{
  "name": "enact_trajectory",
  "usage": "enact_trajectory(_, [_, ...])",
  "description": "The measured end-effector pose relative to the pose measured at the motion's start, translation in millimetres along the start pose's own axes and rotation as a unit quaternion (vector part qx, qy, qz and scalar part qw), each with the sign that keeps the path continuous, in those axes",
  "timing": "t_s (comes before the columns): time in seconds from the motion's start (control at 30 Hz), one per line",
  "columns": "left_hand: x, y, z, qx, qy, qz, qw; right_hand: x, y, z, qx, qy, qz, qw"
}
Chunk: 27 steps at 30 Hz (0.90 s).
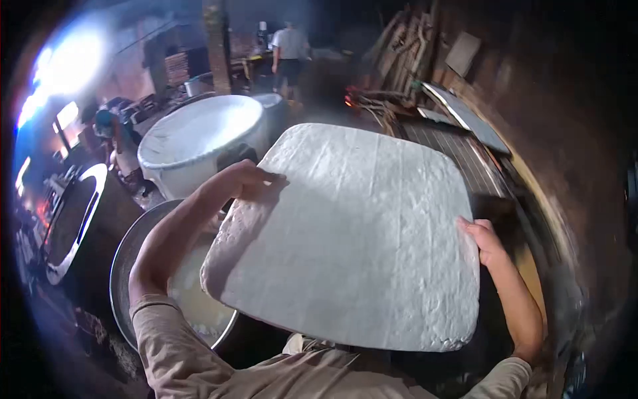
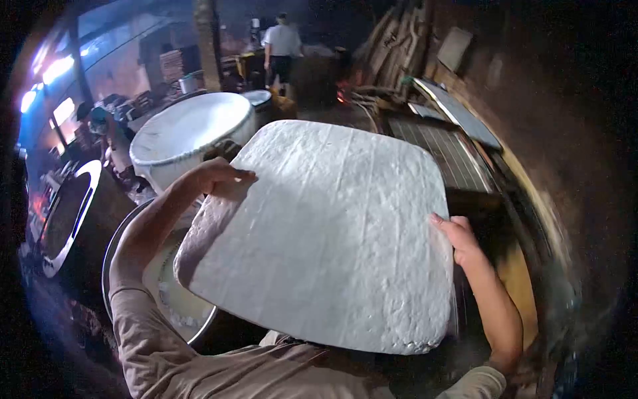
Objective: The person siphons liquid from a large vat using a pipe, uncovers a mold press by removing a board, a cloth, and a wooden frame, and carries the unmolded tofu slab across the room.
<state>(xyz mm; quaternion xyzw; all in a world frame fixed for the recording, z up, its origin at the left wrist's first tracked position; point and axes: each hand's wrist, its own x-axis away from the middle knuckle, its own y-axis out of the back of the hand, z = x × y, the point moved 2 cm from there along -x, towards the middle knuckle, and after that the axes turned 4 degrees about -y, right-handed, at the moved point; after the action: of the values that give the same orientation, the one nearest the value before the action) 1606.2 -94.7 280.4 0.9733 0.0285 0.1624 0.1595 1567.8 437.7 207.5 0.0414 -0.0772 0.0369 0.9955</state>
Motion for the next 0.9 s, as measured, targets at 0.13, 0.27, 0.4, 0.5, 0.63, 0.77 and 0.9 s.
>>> enact_trajectory(0.13, [-49.0, 109.7, -0.1, 0.059, 0.061, -0.067, 0.994, -108.5, -105.5, 66.5, -0.024, -0.023, 0.092, 0.995])
enact_trajectory(0.27, [-61.0, 176.8, 25.0, 0.018, 0.021, -0.125, 0.992, -195.4, -189.4, 82.1, 0.001, -0.009, 0.131, 0.991])
enact_trajectory(0.4, [-52.6, 176.7, 51.0, 0.051, -0.027, -0.145, 0.988, -194.3, -201.3, 74.5, -0.006, -0.030, 0.178, 0.984])
enact_trajectory(0.5, [-48.0, 185.3, 61.1, 0.022, -0.018, -0.130, 0.991, -212.4, -211.6, 76.6, 0.020, -0.006, 0.161, 0.987])
enact_trajectory(0.63, [-94.0, 200.6, 44.8, 0.042, 0.062, -0.160, 0.984, -251.8, -229.4, 107.8, 0.043, -0.017, 0.166, 0.985])
enact_trajectory(0.77, [-145.4, 228.1, 37.4, 0.074, 0.042, -0.130, 0.988, -292.4, -242.5, 125.2, 0.031, 0.003, 0.172, 0.985])
enact_trajectory(0.9, [-179.4, 239.0, 2.2, 0.006, 0.038, -0.137, 0.990, -317.8, -255.6, 135.8, 0.002, 0.025, 0.133, 0.991])
